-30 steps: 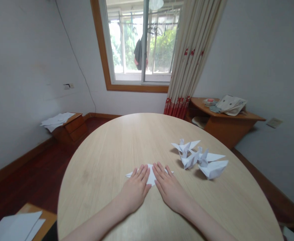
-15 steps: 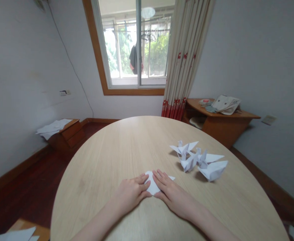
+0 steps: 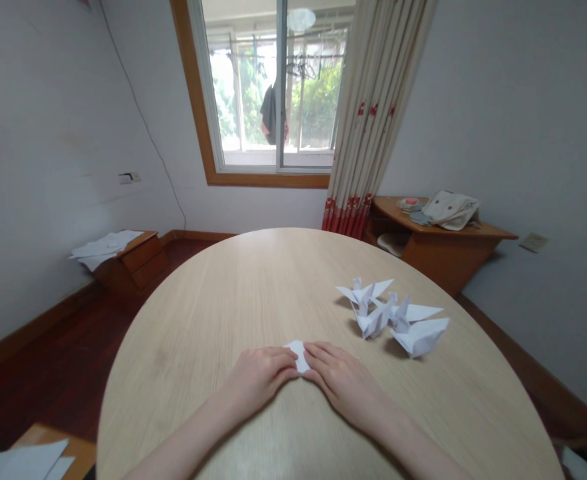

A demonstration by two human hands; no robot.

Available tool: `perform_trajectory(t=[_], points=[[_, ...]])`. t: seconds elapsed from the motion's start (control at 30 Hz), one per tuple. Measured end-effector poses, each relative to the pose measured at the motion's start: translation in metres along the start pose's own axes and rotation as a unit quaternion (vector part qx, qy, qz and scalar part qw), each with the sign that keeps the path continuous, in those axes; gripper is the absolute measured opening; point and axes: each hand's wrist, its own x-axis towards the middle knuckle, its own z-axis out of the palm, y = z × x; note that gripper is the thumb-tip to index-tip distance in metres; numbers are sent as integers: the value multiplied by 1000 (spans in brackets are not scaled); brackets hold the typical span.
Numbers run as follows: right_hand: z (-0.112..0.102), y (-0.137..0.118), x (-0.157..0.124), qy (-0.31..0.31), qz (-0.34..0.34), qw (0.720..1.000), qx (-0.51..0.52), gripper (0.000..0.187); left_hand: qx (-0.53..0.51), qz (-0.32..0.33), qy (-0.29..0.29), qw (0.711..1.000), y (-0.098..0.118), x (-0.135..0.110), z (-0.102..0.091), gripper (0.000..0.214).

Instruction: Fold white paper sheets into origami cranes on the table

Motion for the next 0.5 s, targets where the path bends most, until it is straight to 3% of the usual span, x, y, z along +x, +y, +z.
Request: perform_trajectory(t=[0.23,0.5], points=[[-6,-7,4,9,15,1000,5,25,21,-32,19,999,4,1,0,8],[3,-8,5,60,48,996,35,16,63,-60,29,996,13,2,6,4]])
